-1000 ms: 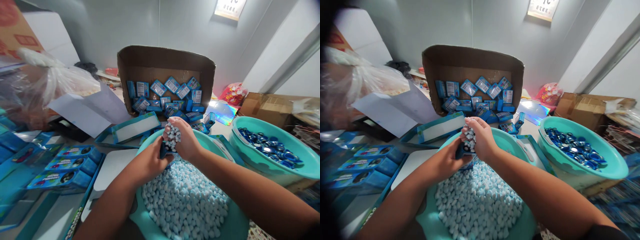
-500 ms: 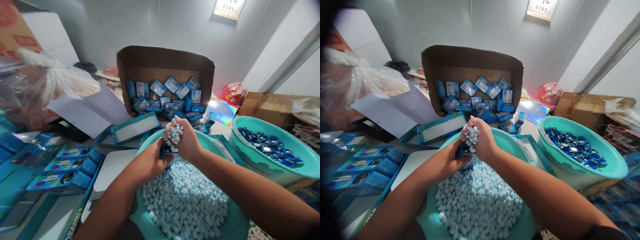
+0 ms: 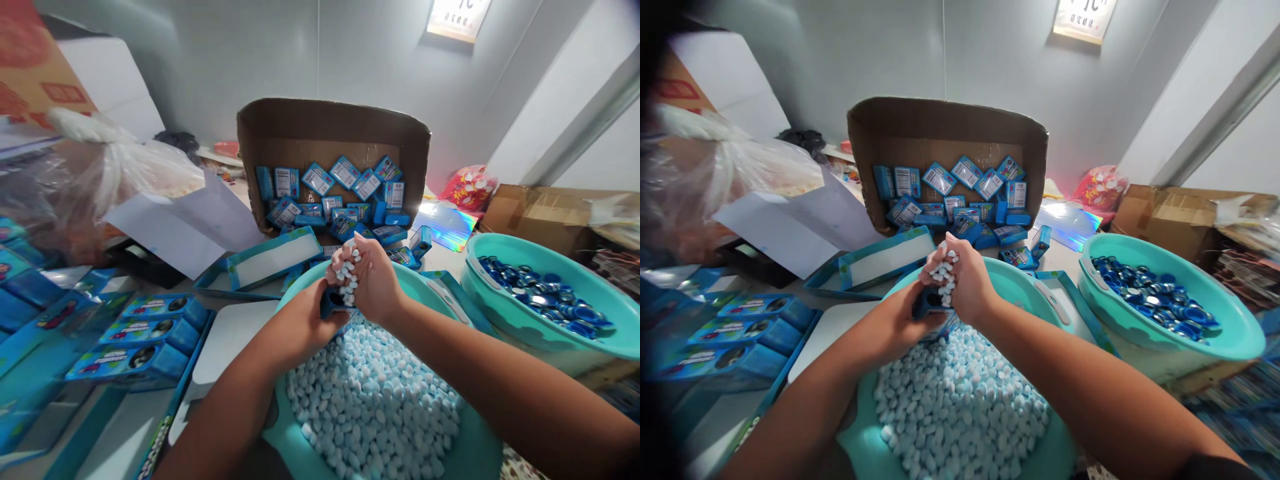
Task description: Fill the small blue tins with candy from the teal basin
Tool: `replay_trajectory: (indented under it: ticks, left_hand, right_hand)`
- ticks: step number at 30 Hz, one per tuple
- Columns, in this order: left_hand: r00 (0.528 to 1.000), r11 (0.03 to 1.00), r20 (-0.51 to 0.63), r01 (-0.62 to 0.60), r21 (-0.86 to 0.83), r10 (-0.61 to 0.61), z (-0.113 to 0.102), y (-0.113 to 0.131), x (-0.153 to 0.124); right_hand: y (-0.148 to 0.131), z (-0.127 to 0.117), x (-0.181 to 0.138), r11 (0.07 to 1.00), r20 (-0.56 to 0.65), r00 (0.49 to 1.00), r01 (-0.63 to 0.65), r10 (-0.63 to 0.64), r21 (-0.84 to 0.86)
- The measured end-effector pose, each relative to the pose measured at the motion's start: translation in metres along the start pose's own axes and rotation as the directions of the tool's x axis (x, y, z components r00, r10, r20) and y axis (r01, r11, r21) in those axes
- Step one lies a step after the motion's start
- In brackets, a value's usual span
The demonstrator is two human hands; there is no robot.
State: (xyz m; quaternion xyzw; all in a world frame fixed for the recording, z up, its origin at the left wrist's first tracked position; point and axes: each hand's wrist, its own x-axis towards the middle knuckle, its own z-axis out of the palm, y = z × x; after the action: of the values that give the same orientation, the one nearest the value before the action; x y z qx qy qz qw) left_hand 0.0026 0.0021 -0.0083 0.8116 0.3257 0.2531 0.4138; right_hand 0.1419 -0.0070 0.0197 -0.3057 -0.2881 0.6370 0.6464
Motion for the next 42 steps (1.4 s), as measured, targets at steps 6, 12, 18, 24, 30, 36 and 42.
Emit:
replay_trajectory:
  ticks: [6, 12, 18, 24, 30, 36, 42]
  left_hand:
    - [0.999, 1.0, -0.024, -0.024, -0.016, 0.023, -0.001, 0.0, 0.0]
    - [1.0, 0.999, -0.028, -0.015, -0.034, 0.014, -0.004, 0.002, 0.0]
    - [1.0, 0.999, 0.011, -0.017, 0.03, 0.017, 0.0, -0.004, -0.003]
    - [0.999, 0.999, -0.015, -0.031, 0.024, 0.031, 0.004, -0.01, 0.001]
    - [0.999, 0.998, -0.019, -0.048, -0.026, 0.048, 0.001, -0.005, 0.0]
    - [1.0, 1.0, 0.013, -0.012, 0.012, 0.012, 0.002, -0.013, 0.002]
    - [0.999, 1.0, 0.033, 0.028, 0.011, -0.029, 0.003, -0.011, 0.002]
  right_hand:
    - [-0.001, 0.002, -0.002, 0.999, 0.008, 1.0, 0.029, -0.029, -0.015]
    - [-0.005, 0.004, -0.004, 0.999, 0.039, 0.999, 0.038, -0.036, -0.035]
    - [-0.008, 0.004, -0.005, 0.998, 0.121, 0.993, -0.009, 0.017, -0.063]
    - [-0.008, 0.005, -0.007, 0.995, 0.192, 0.981, -0.004, 0.023, -0.097]
    - [-0.008, 0.004, -0.006, 0.994, 0.197, 0.98, 0.01, 0.011, -0.107]
    - [-0.009, 0.003, -0.005, 0.991, 0.245, 0.969, 0.017, 0.017, -0.134]
    - [-0.01, 0.003, -0.007, 0.989, 0.312, 0.949, 0.005, 0.042, -0.151]
